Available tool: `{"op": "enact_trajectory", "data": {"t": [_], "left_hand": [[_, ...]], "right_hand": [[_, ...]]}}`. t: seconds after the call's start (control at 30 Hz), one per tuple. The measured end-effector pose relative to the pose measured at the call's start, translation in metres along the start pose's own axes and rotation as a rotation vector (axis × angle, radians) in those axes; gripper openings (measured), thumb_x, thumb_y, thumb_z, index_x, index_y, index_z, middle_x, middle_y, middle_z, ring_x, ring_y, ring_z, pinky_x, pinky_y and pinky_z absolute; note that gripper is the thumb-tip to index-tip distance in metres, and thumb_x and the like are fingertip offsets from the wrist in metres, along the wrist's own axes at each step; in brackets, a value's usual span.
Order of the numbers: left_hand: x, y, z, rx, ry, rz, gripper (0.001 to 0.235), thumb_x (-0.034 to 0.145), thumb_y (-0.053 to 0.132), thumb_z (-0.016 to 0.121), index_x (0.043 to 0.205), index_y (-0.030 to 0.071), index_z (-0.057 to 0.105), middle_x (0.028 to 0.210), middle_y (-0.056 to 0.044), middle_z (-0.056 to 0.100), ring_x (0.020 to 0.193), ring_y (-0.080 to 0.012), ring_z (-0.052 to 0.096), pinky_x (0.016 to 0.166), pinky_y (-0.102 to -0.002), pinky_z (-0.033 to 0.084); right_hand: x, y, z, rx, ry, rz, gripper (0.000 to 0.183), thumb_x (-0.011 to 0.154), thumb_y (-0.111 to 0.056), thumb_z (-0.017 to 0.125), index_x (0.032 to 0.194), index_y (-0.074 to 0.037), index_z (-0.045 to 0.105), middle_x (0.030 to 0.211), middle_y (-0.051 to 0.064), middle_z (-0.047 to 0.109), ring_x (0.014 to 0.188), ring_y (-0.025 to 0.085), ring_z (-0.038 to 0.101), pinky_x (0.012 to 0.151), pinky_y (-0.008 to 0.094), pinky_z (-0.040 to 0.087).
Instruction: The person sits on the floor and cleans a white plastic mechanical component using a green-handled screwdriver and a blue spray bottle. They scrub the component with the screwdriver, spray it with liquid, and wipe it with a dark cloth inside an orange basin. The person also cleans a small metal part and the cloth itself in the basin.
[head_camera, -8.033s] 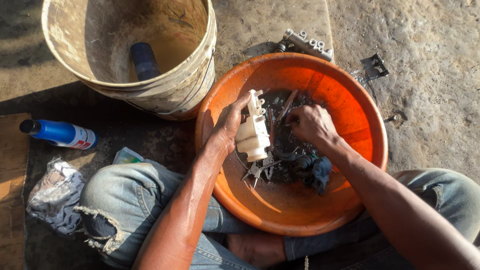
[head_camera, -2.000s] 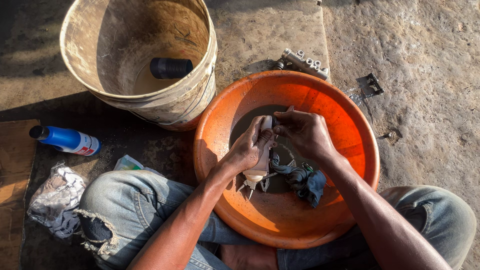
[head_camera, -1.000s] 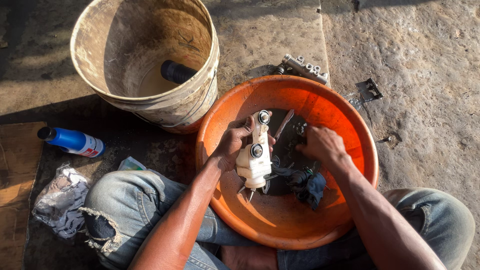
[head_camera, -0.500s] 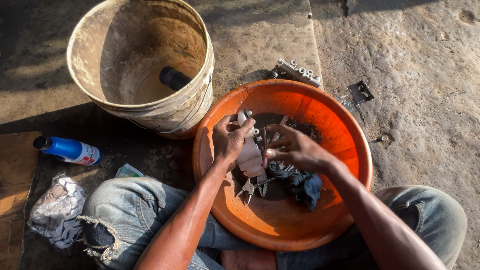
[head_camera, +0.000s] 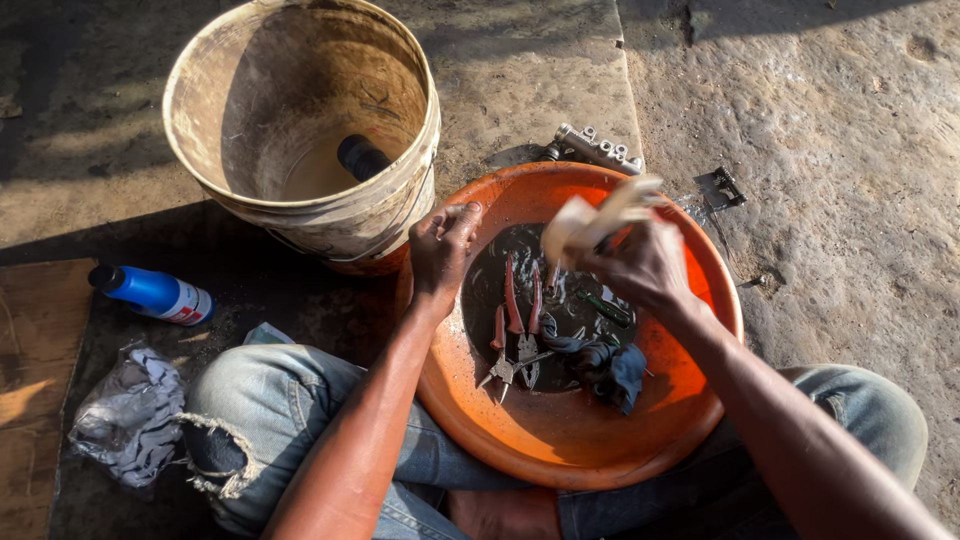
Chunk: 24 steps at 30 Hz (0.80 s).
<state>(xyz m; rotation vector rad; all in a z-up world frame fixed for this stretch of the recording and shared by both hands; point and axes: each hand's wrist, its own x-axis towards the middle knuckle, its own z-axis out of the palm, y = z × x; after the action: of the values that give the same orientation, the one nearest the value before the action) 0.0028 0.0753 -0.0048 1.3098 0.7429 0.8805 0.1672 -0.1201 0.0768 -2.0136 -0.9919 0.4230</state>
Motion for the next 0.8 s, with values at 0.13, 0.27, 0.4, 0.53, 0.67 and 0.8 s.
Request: {"op": "enact_trajectory", "data": {"t": [0.13, 0.27, 0.4, 0.53, 0.67, 0.8], "left_hand": [[-0.005, -0.001, -0.001, 0.032, -0.095, -0.033, 0.019, 0.091, 0.021, 0.076, 0.094, 0.002, 0.076, 0.075, 0.0, 0.069, 0.066, -0.0058, 0.059, 0.06, -0.022, 0.046], [-0.007, 0.006, 0.003, 0.081, -0.134, -0.016, 0.017, 0.089, 0.019, 0.076, 0.095, 0.002, 0.077, 0.077, -0.001, 0.071, 0.069, -0.0065, 0.061, 0.064, -0.023, 0.049], [-0.011, 0.009, 0.005, 0.057, -0.121, 0.004, 0.019, 0.088, 0.021, 0.076, 0.094, 0.003, 0.076, 0.083, -0.001, 0.074, 0.074, -0.0067, 0.067, 0.069, -0.023, 0.054], [-0.012, 0.01, -0.001, 0.187, -0.151, 0.073, 0.024, 0.086, 0.024, 0.079, 0.098, 0.004, 0.074, 0.085, -0.003, 0.072, 0.077, -0.0089, 0.067, 0.07, -0.025, 0.055], [-0.014, 0.015, 0.003, 0.233, -0.234, 0.13, 0.024, 0.088, 0.024, 0.077, 0.101, 0.004, 0.074, 0.088, -0.002, 0.074, 0.08, -0.0098, 0.069, 0.073, -0.026, 0.056], [-0.028, 0.037, 0.005, 0.296, -0.275, 0.163, 0.023, 0.088, 0.024, 0.078, 0.1, 0.004, 0.075, 0.084, -0.002, 0.072, 0.078, -0.0098, 0.068, 0.071, -0.026, 0.056]], "right_hand": [[0.006, -0.007, -0.01, -0.271, -0.058, -0.006, 0.063, 0.07, -0.036, 0.091, 0.116, 0.0, 0.067, 0.097, 0.016, 0.076, 0.075, 0.022, 0.075, 0.067, 0.033, 0.063], [0.006, -0.008, -0.043, -0.352, 0.083, 0.054, 0.055, 0.078, -0.043, 0.087, 0.113, -0.001, 0.078, 0.093, 0.016, 0.08, 0.076, 0.023, 0.075, 0.072, 0.035, 0.058], [-0.004, 0.024, -0.005, -0.199, 0.043, 0.076, 0.069, 0.073, -0.039, 0.093, 0.119, 0.005, 0.067, 0.102, 0.016, 0.075, 0.078, 0.023, 0.073, 0.066, 0.034, 0.061], [0.002, 0.028, -0.008, -0.059, 0.022, 0.13, 0.07, 0.067, -0.035, 0.092, 0.118, 0.005, 0.066, 0.098, 0.017, 0.077, 0.076, 0.021, 0.076, 0.067, 0.032, 0.062], [-0.001, 0.02, -0.036, 0.033, 0.162, -0.082, 0.055, 0.077, -0.039, 0.085, 0.111, 0.002, 0.073, 0.095, 0.012, 0.078, 0.077, 0.016, 0.074, 0.068, 0.029, 0.06], [-0.002, 0.043, -0.009, -0.226, 0.062, -0.081, 0.044, 0.078, -0.039, 0.087, 0.098, -0.001, 0.079, 0.084, 0.01, 0.073, 0.066, 0.017, 0.064, 0.058, 0.031, 0.051]]}}
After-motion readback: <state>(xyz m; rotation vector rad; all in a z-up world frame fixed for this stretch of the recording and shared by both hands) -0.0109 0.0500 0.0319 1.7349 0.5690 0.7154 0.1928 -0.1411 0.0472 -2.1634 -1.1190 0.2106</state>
